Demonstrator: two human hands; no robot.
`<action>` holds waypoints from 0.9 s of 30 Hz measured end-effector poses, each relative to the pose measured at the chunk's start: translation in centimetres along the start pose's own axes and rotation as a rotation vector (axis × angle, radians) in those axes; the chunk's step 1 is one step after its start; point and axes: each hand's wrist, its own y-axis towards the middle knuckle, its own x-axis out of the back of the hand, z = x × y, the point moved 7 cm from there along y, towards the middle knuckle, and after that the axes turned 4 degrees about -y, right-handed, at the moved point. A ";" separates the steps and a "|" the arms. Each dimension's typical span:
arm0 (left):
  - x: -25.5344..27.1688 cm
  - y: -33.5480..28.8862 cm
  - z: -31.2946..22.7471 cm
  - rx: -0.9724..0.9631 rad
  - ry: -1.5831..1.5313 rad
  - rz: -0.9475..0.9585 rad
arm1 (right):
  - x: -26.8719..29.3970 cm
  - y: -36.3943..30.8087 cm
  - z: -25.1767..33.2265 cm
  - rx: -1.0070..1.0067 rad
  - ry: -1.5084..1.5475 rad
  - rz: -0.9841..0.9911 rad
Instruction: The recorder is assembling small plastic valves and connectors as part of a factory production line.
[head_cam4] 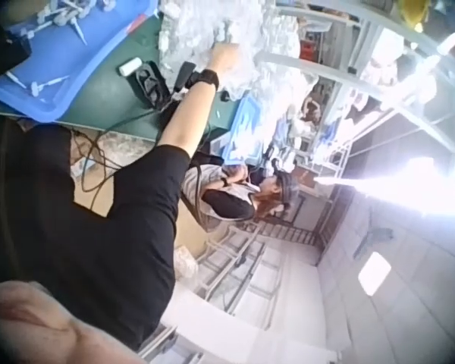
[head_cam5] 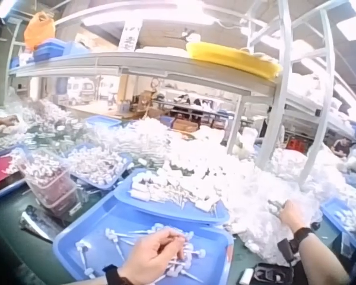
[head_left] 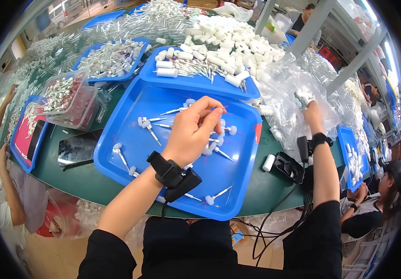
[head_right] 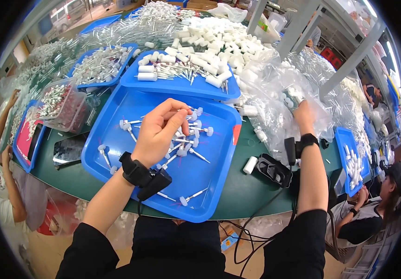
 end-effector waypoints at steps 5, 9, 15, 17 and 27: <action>0.3 0.3 0.0 0.031 0.015 0.009 | 13.2 -6.7 7.9 0.377 0.039 -0.127; 1.0 0.1 -0.4 -0.004 0.031 -0.070 | 19.3 -14.6 15.7 0.485 0.804 0.215; 1.9 -0.4 -1.1 -0.084 -0.010 -0.164 | 14.5 -19.2 25.8 0.538 1.490 0.583; 1.5 -0.5 -0.8 -0.045 0.035 -0.179 | 12.2 -20.0 26.0 0.385 1.707 0.768; 0.7 -0.4 -1.4 -0.121 0.449 -0.160 | 9.1 -21.0 24.7 0.383 1.822 0.734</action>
